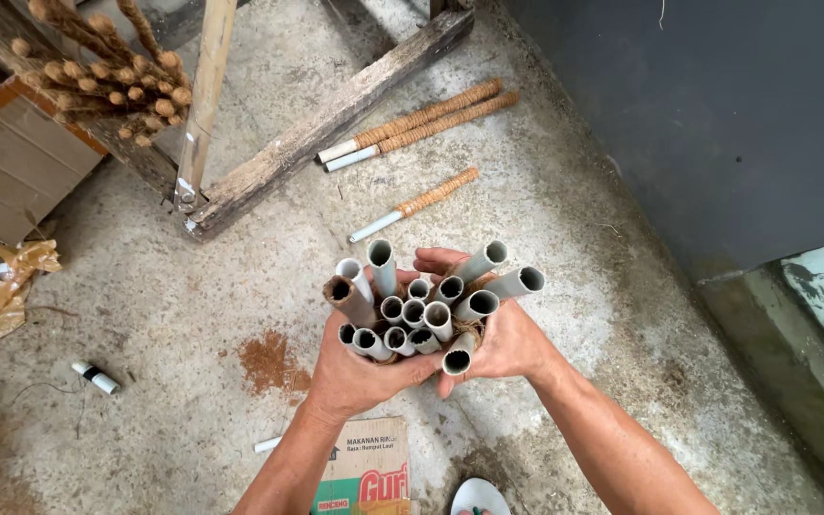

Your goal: The person gathers white PVC pipes with coir bristles and aligns them into a bundle. They then use a thin wire to tie the bundle together, wrapping it around the handles and securing it with a twist. Finally, the person uses scissors to cut the excess wire and places the completed broom bundle onto a wooden rack.

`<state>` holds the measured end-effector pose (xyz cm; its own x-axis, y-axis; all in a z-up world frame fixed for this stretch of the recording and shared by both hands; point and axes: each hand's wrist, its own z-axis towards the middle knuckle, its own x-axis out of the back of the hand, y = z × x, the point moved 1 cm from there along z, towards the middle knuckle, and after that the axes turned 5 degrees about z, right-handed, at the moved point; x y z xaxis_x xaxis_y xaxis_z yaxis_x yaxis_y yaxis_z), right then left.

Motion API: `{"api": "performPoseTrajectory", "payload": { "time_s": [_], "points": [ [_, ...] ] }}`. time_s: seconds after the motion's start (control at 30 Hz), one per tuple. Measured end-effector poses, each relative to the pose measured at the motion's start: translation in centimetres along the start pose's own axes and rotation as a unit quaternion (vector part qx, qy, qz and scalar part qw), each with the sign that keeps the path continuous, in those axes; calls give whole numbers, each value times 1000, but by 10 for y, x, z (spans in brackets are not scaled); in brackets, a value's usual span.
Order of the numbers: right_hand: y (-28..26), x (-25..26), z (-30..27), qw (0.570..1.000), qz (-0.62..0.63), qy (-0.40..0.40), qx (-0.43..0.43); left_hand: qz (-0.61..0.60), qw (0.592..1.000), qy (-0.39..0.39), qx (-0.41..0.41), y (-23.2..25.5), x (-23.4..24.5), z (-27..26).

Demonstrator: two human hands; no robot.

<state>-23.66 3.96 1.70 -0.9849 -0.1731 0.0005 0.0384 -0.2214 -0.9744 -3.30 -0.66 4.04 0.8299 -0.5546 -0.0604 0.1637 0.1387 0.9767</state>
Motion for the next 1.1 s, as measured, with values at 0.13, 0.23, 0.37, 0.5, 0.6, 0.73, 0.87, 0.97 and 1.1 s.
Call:
{"api": "performPoseTrajectory", "payload": {
  "time_s": [0.13,0.23,0.37,0.5,0.6,0.73,0.87,0.97,1.1],
  "points": [
    [15,-10,-15,994,-42,67,81,-7,1000,7,17,-4,-4,3],
    [26,-11,-20,980,-99,110,133,-1,999,16,30,-11,-5,4],
    [29,-10,-11,993,-18,109,50,-14,1000,19,-8,-21,-6,9],
    [19,-16,1,997,-13,52,47,-28,999,27,-26,-22,-6,12],
    [10,-23,7,997,-43,17,69,-20,998,37,-53,-22,-6,8],
    [-3,-26,8,1000,-6,13,-17,29,994,57,-83,-18,-4,2],
    [-11,-26,9,1000,6,16,0,-33,996,41,-78,-11,0,5],
    [-3,-23,10,999,-26,17,30,28,992,14,-124,-10,6,11],
    [17,-17,7,997,-64,20,48,47,994,5,-94,-14,6,16]
  ]
}}
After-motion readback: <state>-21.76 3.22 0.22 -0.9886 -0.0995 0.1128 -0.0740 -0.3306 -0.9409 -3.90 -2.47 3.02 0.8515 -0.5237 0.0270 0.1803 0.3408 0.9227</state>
